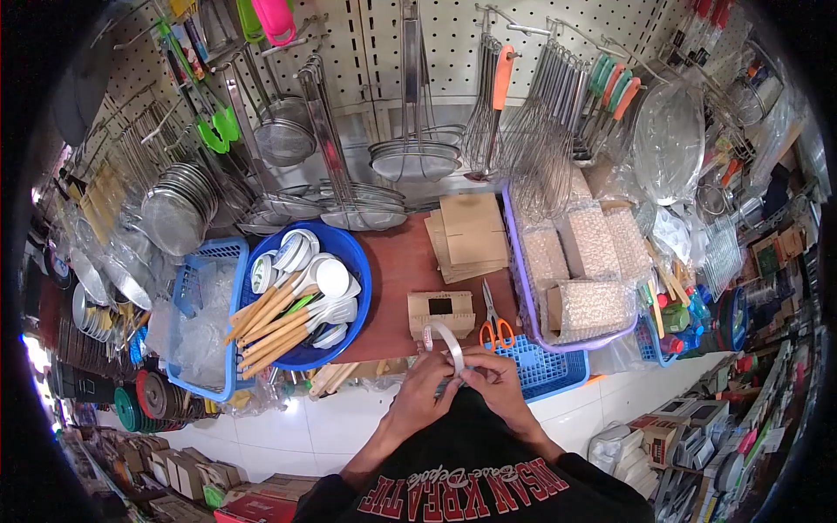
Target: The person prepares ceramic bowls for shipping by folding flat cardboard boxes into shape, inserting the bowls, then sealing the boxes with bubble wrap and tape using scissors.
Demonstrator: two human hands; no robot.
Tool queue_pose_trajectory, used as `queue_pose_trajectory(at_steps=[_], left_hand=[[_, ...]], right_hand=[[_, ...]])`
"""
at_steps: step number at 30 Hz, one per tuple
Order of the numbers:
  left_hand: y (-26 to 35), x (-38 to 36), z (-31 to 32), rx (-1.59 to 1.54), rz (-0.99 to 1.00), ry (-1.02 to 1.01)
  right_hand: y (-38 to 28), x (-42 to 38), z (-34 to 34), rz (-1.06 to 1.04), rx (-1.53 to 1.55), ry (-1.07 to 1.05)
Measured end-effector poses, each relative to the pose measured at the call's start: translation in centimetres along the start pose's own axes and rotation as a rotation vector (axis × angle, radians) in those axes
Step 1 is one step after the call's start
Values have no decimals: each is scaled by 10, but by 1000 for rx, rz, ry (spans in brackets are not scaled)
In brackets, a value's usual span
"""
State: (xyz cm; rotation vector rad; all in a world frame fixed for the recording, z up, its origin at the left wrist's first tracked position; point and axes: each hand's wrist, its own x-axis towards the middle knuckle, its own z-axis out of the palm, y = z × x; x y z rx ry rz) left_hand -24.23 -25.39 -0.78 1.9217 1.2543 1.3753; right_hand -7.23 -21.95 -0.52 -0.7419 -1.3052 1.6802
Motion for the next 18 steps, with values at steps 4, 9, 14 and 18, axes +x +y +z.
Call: queue_pose_trajectory(at_steps=[4, 9, 14, 18], left_hand=[[3, 3, 3, -18, -19, 0], [5, 5, 3, -35, -54, -27], [5, 7, 4, -21, -55, -35], [3, 8, 7, 10, -91, -37]], right_hand=[[-1, 0, -2, -26, 10, 17], [-10, 1, -9, -35, -156, 57], [-12, 4, -18, -18, -230, 57], [-28, 9, -12, -91, -387, 166]])
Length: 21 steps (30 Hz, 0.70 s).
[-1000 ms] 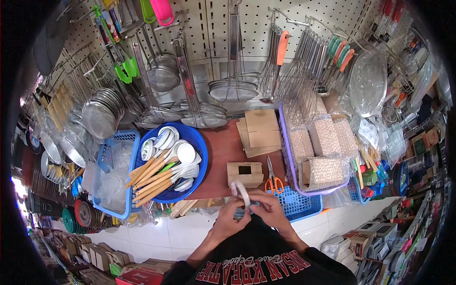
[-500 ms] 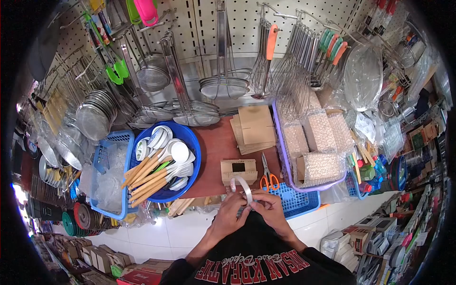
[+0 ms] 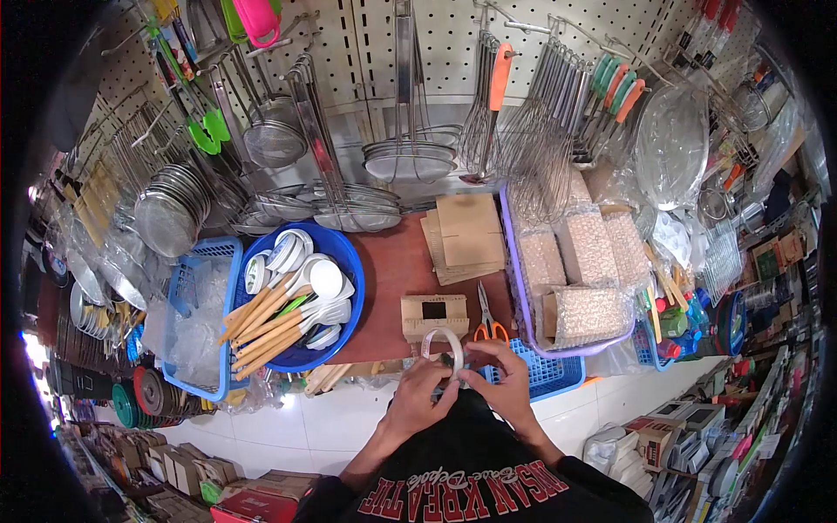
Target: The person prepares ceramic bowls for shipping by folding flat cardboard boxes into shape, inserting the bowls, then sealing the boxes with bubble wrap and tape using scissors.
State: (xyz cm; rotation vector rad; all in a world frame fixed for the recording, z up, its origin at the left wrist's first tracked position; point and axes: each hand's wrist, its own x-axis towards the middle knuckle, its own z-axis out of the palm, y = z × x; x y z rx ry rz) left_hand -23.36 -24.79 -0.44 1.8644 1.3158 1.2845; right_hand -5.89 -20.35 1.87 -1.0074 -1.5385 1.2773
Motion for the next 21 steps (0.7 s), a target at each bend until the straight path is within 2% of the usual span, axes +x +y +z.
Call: queue_pose_trajectory(at_steps=[4, 7, 10, 16, 19, 21], left_hand=[[-1, 3, 1, 14, -36, -17], [-2, 6, 2, 14, -89, -40], [-4, 10, 3, -6, -121, -45], [-9, 13, 3, 21, -195, -103], [-10, 13, 5, 24, -223, -97], [-9, 13, 6, -7, -261, -95]], right_hand=[[-4, 5, -6, -180, -264, -1], [1, 7, -7, -186, -254, 9], [5, 18, -10, -399, -465, 21], [6, 30, -10, -391, -579, -67], [8, 32, -10, -263, -496, -115], [10, 34, -12, -263, -435, -123]])
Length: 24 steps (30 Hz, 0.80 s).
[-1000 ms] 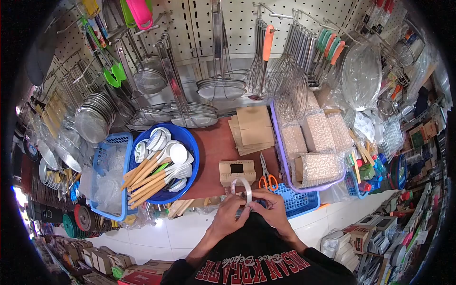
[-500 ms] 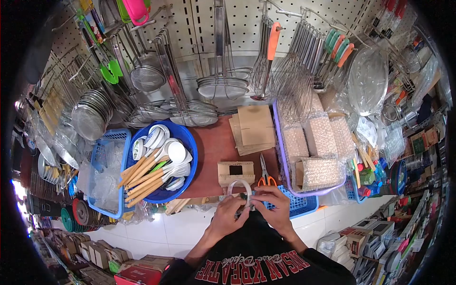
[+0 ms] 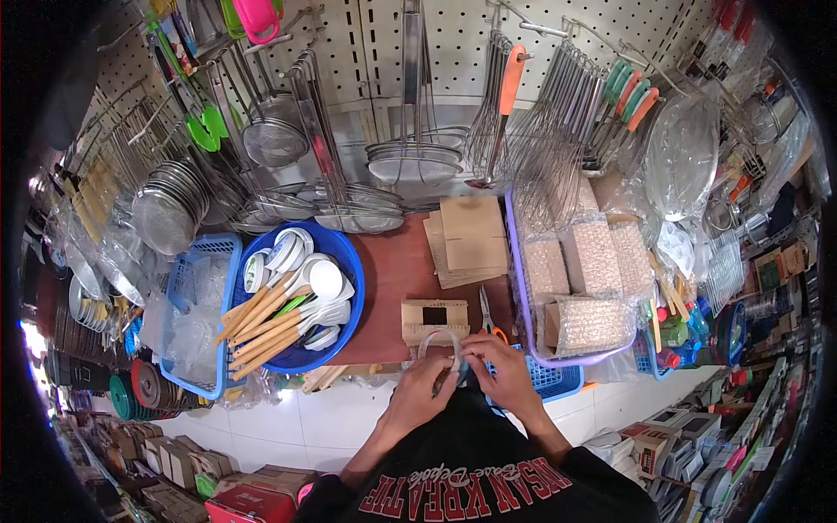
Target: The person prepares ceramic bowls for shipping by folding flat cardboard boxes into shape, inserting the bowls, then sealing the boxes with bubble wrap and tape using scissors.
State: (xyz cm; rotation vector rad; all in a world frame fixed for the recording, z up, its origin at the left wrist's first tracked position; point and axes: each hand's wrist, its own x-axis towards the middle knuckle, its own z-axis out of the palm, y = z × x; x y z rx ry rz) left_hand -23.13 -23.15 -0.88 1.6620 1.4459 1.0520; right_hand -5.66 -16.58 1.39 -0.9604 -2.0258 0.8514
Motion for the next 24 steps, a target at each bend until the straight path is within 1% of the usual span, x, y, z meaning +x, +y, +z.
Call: queue_pose_trajectory(at_steps=[2, 8, 10, 13, 16, 19, 22, 24], left_hand=[[3, -2, -1, -56, -64, -26], [3, -7, -2, -14, 40, 6], [3, -11, -5, -28, 9, -29], [0, -19, -8, -29, 18, -42], [-5, -26, -10, -42, 6, -61], [-7, -34, -11, -54, 17, -66], [-9, -39, -11, -82, 2, -72], [-10, -43, -13, -110, -37, -84]], right_hand=[[-1, 0, -1, -1, 42, -4], [0, -7, 1, -34, 70, -5], [-4, -8, 2, -25, 66, -18], [-7, -10, 8, -45, -10, -20], [-10, -16, 15, -121, -116, -20], [-13, -22, 23, -100, -158, -8], [-13, -29, 31, -45, -87, 0], [-13, -34, 35, 44, 5, 11]])
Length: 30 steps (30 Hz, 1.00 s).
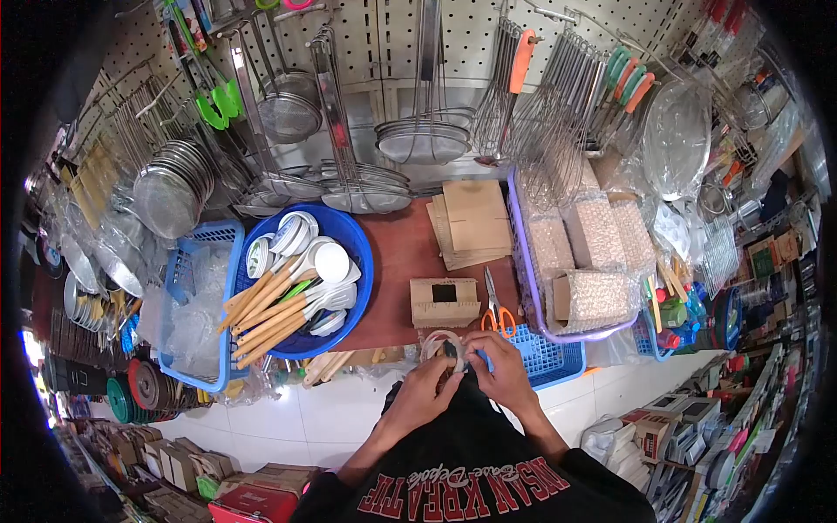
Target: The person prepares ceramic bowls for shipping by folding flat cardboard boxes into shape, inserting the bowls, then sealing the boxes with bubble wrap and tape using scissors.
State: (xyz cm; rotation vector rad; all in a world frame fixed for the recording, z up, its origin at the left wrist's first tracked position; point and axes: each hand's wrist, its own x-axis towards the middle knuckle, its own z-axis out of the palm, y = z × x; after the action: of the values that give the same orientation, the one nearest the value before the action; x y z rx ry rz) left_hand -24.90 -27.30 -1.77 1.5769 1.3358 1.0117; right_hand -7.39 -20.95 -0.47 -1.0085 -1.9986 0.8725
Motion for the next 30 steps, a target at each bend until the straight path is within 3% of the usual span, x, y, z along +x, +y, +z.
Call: queue_pose_trajectory(at_steps=[4, 17, 19, 23, 26, 30], left_hand=[[-2, -7, -6, -48, -84, -22], [-15, -13, -20, -43, 24, -8], [-31, -14, -21, 25, 115, 1], [-62, -13, -29, 77, 373, 43], [-70, -16, -32, 129, 250, -3], [-56, -12, -25, -281, -98, -40]], right_hand=[[0, -7, 4, 137, 193, 25], [-20, 2, 18, -64, -41, 57], [-21, 4, 21, -74, -64, 41], [-17, 5, 23, 226, 171, -32], [-19, 7, 23, 310, 106, -107], [-5, 0, 42, 309, 98, -94]])
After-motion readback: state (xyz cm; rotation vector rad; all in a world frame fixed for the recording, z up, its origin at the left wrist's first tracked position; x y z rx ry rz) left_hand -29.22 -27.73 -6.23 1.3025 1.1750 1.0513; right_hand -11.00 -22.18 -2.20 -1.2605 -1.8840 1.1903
